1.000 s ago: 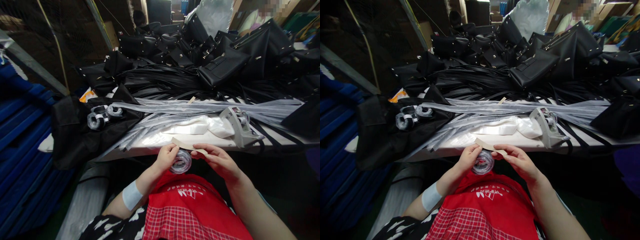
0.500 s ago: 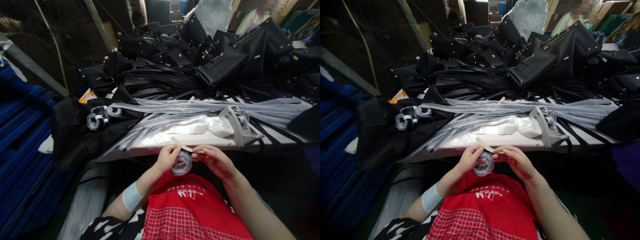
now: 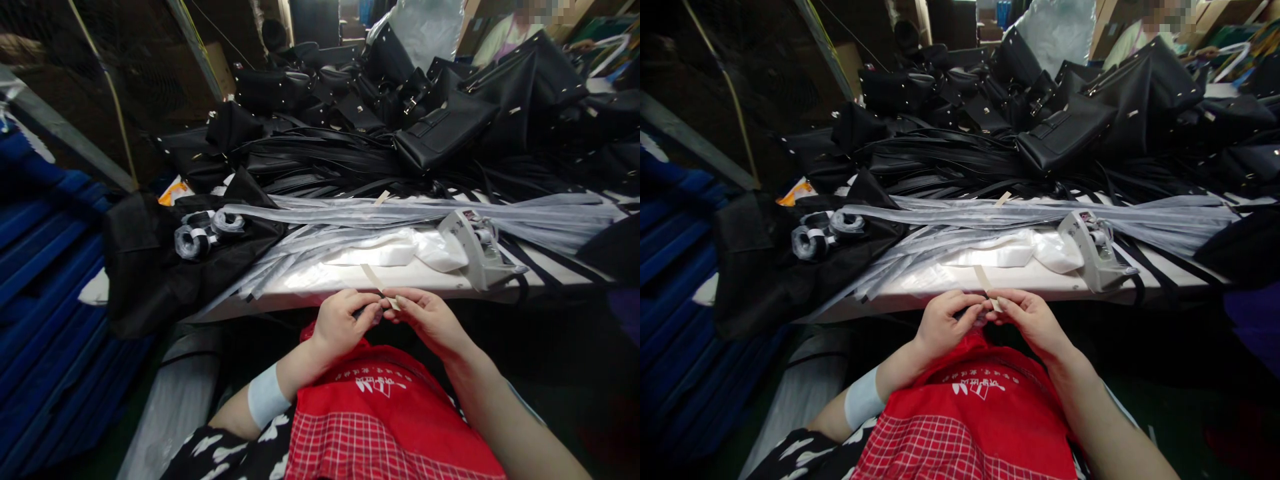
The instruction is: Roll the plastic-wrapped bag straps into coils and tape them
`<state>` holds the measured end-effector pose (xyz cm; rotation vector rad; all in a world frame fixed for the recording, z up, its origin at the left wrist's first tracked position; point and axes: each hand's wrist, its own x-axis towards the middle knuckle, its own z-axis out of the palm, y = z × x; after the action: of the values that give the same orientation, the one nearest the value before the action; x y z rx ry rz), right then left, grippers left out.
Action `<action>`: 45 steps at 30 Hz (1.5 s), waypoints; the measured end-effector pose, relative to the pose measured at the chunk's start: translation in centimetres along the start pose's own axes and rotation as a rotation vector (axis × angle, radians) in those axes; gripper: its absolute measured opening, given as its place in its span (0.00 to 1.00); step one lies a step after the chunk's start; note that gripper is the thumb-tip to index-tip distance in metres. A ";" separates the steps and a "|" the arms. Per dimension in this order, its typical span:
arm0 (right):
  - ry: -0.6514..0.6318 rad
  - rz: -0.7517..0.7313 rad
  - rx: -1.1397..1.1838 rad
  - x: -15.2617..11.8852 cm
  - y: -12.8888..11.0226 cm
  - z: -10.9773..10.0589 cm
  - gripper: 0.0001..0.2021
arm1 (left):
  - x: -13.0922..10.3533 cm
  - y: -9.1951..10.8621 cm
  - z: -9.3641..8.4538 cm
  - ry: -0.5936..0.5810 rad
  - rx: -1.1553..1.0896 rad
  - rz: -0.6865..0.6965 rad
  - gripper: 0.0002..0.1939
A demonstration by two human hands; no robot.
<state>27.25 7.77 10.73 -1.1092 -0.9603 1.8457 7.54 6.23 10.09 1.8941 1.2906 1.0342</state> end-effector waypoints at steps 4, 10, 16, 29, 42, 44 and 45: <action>-0.080 -0.019 0.011 -0.3 -0.3 -0.1 0.20 | 0.1 0.3 -0.2 0.037 0.085 0.049 0.11; -0.022 -0.030 -0.140 -0.2 -0.1 -0.3 0.17 | 0.1 0.7 -0.5 0.078 0.163 0.095 0.11; 0.056 -0.090 -0.236 0.1 0.1 0.1 0.15 | 0.6 1.5 -0.7 0.004 0.246 0.108 0.11; 0.124 -0.145 -0.265 0.2 0.0 0.3 0.17 | 0.7 1.5 -0.6 -0.025 0.245 0.076 0.11; 0.114 -0.161 -0.289 0.1 -0.4 0.6 0.17 | 0.8 1.6 -0.5 -0.025 0.255 0.086 0.12; 0.116 -0.161 -0.293 0.1 -0.4 0.6 0.17 | 0.8 1.5 -0.4 -0.026 0.255 0.082 0.11; 0.115 -0.162 -0.294 0.1 -0.4 0.6 0.17 | 0.8 1.5 -0.4 -0.025 0.256 0.081 0.11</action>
<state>26.78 7.93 11.28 -1.2566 -1.2421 1.5274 8.06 6.49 11.75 2.1579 1.3969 0.9174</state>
